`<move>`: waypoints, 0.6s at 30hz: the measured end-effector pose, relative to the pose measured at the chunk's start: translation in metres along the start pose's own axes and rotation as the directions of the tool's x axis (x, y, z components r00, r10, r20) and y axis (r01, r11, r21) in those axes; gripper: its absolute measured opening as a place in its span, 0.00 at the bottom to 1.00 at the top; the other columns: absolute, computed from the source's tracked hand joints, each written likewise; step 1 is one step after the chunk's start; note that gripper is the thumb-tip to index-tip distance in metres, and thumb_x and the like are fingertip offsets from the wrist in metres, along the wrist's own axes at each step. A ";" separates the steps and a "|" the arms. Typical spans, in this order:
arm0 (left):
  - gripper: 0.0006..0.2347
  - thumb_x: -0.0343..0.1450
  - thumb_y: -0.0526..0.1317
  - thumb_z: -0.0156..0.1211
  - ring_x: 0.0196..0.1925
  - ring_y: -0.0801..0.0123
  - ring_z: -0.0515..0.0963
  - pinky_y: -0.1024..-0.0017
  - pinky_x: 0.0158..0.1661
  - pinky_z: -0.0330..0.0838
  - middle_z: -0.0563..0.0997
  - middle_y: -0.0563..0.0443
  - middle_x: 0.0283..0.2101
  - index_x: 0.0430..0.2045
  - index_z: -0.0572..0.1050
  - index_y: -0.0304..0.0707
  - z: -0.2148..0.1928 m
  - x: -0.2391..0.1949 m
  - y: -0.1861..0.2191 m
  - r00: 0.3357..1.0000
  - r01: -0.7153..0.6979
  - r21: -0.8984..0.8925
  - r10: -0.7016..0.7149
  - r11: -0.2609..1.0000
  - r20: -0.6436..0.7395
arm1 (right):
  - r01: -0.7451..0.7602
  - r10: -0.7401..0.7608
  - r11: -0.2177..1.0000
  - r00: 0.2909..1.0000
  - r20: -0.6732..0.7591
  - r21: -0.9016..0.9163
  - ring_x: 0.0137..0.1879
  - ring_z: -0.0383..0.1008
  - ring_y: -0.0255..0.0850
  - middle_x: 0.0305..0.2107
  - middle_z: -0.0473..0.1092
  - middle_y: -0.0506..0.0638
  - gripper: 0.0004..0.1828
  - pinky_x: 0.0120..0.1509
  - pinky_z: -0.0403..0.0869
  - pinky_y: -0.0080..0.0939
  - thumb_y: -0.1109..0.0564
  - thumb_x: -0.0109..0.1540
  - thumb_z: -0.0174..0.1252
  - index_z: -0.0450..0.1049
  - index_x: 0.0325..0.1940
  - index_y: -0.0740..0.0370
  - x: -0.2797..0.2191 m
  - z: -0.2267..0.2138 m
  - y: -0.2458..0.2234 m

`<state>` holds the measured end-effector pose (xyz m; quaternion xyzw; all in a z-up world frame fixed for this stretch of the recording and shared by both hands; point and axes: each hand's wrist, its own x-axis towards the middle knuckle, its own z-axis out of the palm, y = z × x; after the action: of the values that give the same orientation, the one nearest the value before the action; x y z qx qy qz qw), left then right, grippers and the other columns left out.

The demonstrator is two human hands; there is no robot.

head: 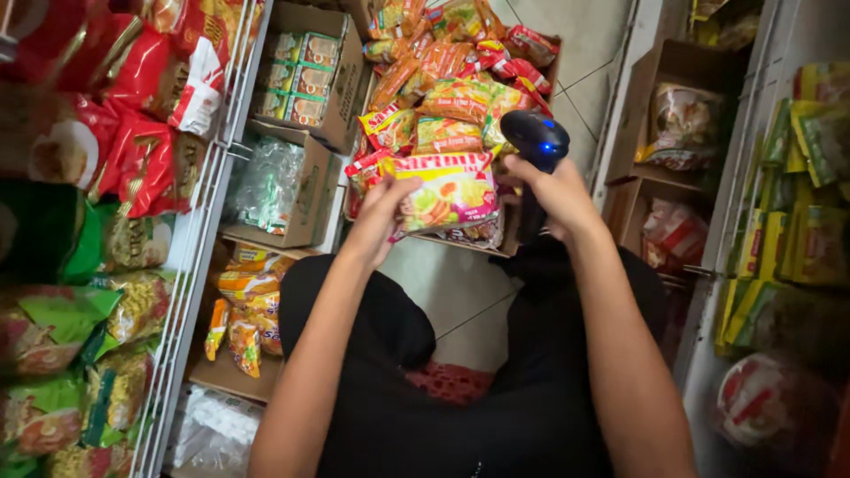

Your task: The person picks up packages of noodles from a box on the floor, scans each one using a handheld scanner, and places some onto a shelf.

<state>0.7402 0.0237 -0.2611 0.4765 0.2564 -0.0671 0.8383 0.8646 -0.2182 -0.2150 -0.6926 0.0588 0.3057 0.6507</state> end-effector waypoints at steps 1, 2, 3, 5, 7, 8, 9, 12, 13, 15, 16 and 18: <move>0.19 0.69 0.42 0.63 0.48 0.69 0.84 0.68 0.50 0.78 0.83 0.49 0.47 0.53 0.71 0.33 0.001 -0.010 0.003 0.997 -0.015 -0.197 0.030 0.980 0.070 | -0.091 0.085 0.981 0.995 0.044 0.171 0.38 0.76 0.38 0.33 0.75 0.48 0.12 0.40 0.76 0.41 0.53 0.60 0.64 0.75 0.44 0.59 -0.002 0.007 -0.002; 0.19 0.70 0.42 0.63 0.49 0.68 0.84 0.67 0.51 0.78 0.83 0.48 0.48 0.53 0.72 0.33 0.002 -0.013 0.004 0.996 -0.026 -0.251 0.048 0.968 0.081 | -0.185 0.161 0.925 0.982 0.100 0.333 0.38 0.78 0.38 0.33 0.76 0.47 0.12 0.40 0.78 0.41 0.52 0.58 0.63 0.74 0.44 0.57 -0.005 0.011 -0.003; 0.18 0.71 0.42 0.62 0.49 0.68 0.84 0.67 0.52 0.78 0.83 0.47 0.49 0.53 0.72 0.32 0.003 -0.014 0.002 0.994 -0.036 -0.304 0.066 0.952 0.089 | -0.166 0.133 0.931 0.984 0.120 0.325 0.38 0.77 0.38 0.33 0.74 0.47 0.13 0.40 0.77 0.41 0.53 0.59 0.64 0.74 0.45 0.58 -0.007 0.014 -0.003; 0.18 0.72 0.42 0.61 0.50 0.66 0.84 0.66 0.53 0.78 0.82 0.45 0.50 0.53 0.72 0.30 0.000 -0.010 -0.004 0.992 -0.039 -0.380 0.081 0.924 0.095 | -0.124 0.075 0.941 0.984 0.163 0.314 0.37 0.73 0.37 0.33 0.72 0.46 0.15 0.40 0.75 0.40 0.53 0.60 0.67 0.73 0.47 0.60 -0.007 0.018 0.000; 0.18 0.72 0.42 0.62 0.49 0.64 0.83 0.65 0.51 0.78 0.82 0.43 0.49 0.53 0.72 0.27 -0.003 -0.001 -0.010 0.993 -0.025 -0.426 0.072 0.904 0.094 | 0.031 -0.063 0.972 0.990 0.127 0.235 0.39 0.73 0.35 0.35 0.71 0.44 0.17 0.42 0.75 0.38 0.57 0.58 0.70 0.72 0.47 0.60 -0.005 0.023 0.005; 0.18 0.72 0.41 0.63 0.49 0.64 0.83 0.65 0.52 0.77 0.82 0.44 0.50 0.53 0.72 0.28 -0.005 0.003 -0.012 0.993 -0.041 -0.384 0.080 0.922 0.086 | 0.109 -0.132 0.975 0.985 0.113 0.193 0.40 0.73 0.33 0.36 0.71 0.43 0.18 0.44 0.75 0.37 0.60 0.57 0.72 0.72 0.47 0.60 -0.004 0.025 0.007; 0.18 0.72 0.40 0.64 0.50 0.65 0.83 0.65 0.52 0.77 0.81 0.44 0.50 0.54 0.72 0.29 -0.006 0.007 -0.013 0.993 -0.055 -0.341 0.088 0.938 0.083 | 0.076 -0.094 0.981 0.991 0.095 0.179 0.37 0.73 0.35 0.34 0.71 0.44 0.17 0.41 0.74 0.38 0.60 0.57 0.71 0.72 0.45 0.61 -0.003 0.025 0.008; 0.19 0.72 0.39 0.66 0.51 0.65 0.82 0.66 0.53 0.76 0.81 0.44 0.51 0.55 0.72 0.28 -0.008 0.016 -0.016 0.992 -0.093 -0.293 0.114 0.951 0.057 | 0.008 -0.011 0.992 1.000 0.024 0.126 0.32 0.73 0.37 0.29 0.71 0.47 0.15 0.36 0.74 0.39 0.62 0.56 0.71 0.71 0.41 0.62 0.000 0.023 0.010; 0.19 0.72 0.38 0.66 0.51 0.65 0.82 0.66 0.54 0.76 0.81 0.43 0.51 0.55 0.72 0.27 -0.006 0.017 -0.017 0.991 -0.103 -0.292 0.122 0.951 0.046 | 0.003 -0.002 0.995 1.000 -0.010 0.101 0.32 0.73 0.38 0.29 0.72 0.47 0.15 0.36 0.75 0.39 0.62 0.56 0.70 0.71 0.41 0.62 0.001 0.024 0.011; 0.21 0.70 0.39 0.66 0.52 0.66 0.82 0.67 0.54 0.76 0.81 0.46 0.52 0.56 0.71 0.31 -0.004 0.018 -0.017 0.992 -0.122 -0.281 0.126 0.952 -0.005 | 0.022 -0.020 0.997 0.999 -0.028 0.074 0.32 0.74 0.38 0.29 0.74 0.47 0.14 0.36 0.74 0.38 0.63 0.56 0.70 0.72 0.41 0.62 0.004 0.023 0.013; 0.21 0.69 0.39 0.66 0.53 0.67 0.82 0.68 0.54 0.76 0.81 0.47 0.52 0.56 0.71 0.33 -0.003 0.020 -0.016 0.991 -0.133 -0.275 0.129 0.952 -0.030 | 0.047 -0.046 0.996 0.999 -0.013 0.073 0.33 0.75 0.38 0.30 0.74 0.48 0.14 0.36 0.74 0.38 0.63 0.56 0.69 0.73 0.42 0.62 0.004 0.023 0.015; 0.22 0.69 0.40 0.66 0.53 0.66 0.82 0.67 0.54 0.76 0.80 0.46 0.53 0.57 0.71 0.32 -0.003 0.022 -0.013 0.991 -0.136 -0.274 0.131 0.952 -0.036 | 0.070 -0.073 0.994 0.997 0.039 0.079 0.34 0.76 0.37 0.30 0.75 0.48 0.14 0.38 0.74 0.38 0.63 0.55 0.69 0.73 0.42 0.62 0.006 0.021 0.018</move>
<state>0.7536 0.0219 -0.2833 0.3719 0.2377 0.0303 0.8968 0.8538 -0.1994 -0.2327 -0.6620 0.0321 0.2941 0.6886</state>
